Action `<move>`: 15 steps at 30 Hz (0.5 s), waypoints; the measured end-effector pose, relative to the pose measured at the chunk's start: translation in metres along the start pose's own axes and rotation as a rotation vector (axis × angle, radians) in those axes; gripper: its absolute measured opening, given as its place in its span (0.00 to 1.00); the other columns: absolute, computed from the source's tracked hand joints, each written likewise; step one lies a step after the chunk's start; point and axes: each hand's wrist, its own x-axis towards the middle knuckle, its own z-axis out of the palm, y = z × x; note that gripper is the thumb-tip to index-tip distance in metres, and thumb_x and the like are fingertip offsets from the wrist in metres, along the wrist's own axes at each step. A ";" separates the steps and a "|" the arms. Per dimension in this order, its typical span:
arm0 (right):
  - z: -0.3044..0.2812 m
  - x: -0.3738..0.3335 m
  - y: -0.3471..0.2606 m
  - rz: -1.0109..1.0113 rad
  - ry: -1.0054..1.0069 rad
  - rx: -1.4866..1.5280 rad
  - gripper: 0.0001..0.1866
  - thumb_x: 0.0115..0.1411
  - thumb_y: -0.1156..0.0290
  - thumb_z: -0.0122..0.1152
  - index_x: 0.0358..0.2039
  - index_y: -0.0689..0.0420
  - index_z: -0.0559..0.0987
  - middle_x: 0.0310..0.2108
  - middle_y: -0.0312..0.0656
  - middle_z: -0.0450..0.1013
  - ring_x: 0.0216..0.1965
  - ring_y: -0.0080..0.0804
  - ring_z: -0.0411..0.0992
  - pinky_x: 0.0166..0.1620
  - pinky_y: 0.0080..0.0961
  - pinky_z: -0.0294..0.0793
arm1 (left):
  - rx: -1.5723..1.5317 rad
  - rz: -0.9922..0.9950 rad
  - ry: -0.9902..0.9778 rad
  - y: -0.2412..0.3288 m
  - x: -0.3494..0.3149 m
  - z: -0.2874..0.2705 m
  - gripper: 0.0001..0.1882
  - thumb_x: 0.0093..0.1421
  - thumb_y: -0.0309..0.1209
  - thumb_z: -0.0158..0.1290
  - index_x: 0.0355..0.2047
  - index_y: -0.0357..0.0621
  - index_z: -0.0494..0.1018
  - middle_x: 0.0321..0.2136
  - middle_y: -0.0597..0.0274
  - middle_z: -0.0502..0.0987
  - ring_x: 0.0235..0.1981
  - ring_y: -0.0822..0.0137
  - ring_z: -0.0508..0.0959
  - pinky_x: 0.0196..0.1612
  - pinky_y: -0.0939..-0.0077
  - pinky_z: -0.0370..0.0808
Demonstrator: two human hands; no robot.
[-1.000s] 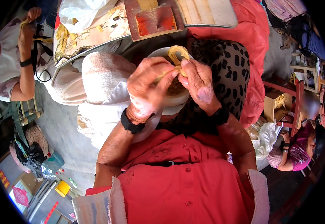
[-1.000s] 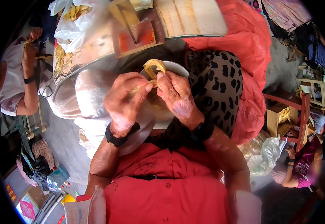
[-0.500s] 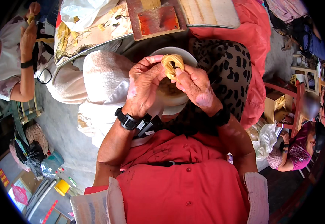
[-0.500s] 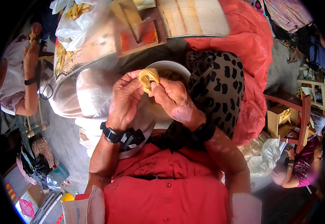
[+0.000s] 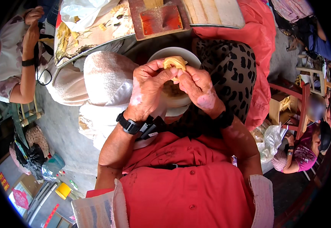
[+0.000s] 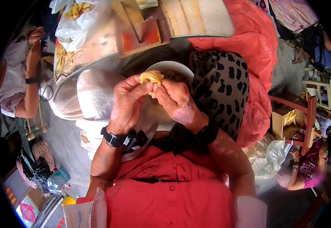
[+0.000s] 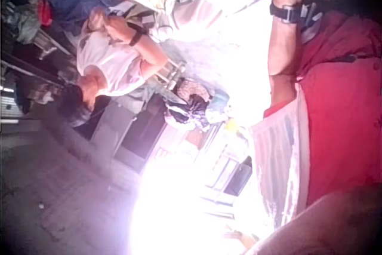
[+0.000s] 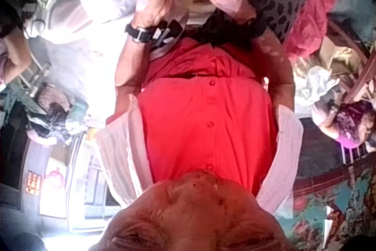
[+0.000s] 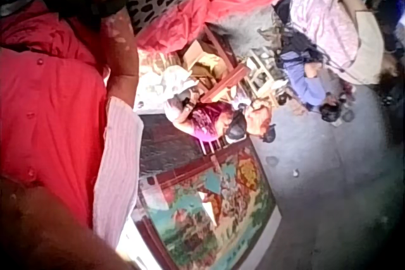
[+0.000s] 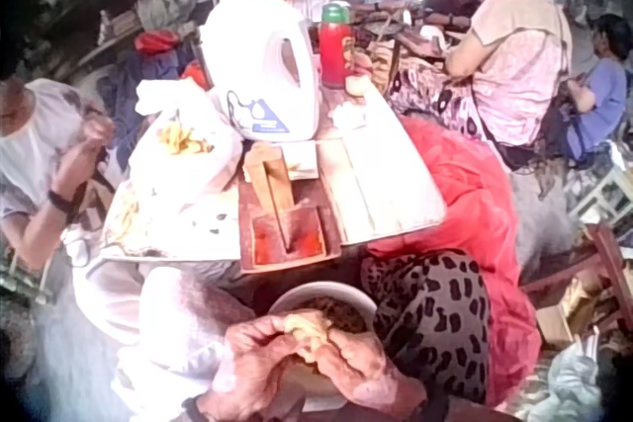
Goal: The person folds and rolls small strips of paper into a triangular or conical shape by hand and places them into a bowl, then wipes their hand on a white cloth on their lap.
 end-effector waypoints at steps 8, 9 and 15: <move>0.003 0.002 -0.003 0.101 0.014 -0.012 0.12 0.64 0.70 0.47 0.28 0.65 0.72 0.15 0.39 0.65 0.17 0.23 0.62 0.23 0.22 0.64 | -0.054 -0.049 -0.032 0.000 0.000 -0.005 0.14 0.61 0.24 0.46 0.46 0.28 0.69 0.43 0.53 0.75 0.44 0.68 0.74 0.49 0.75 0.70; 0.002 0.002 -0.004 0.108 0.006 -0.022 0.12 0.64 0.69 0.47 0.28 0.65 0.72 0.15 0.40 0.65 0.16 0.25 0.63 0.23 0.23 0.64 | -0.163 -0.054 -0.074 0.000 0.000 -0.004 0.15 0.62 0.25 0.46 0.47 0.28 0.68 0.43 0.52 0.74 0.44 0.68 0.74 0.50 0.75 0.70; 0.006 0.001 -0.008 -0.091 0.070 -0.111 0.08 0.62 0.75 0.50 0.26 0.64 0.69 0.14 0.46 0.64 0.16 0.38 0.65 0.21 0.28 0.64 | -0.260 -0.124 -0.145 0.001 -0.006 0.001 0.15 0.60 0.26 0.46 0.46 0.29 0.69 0.46 0.51 0.72 0.47 0.66 0.72 0.52 0.74 0.67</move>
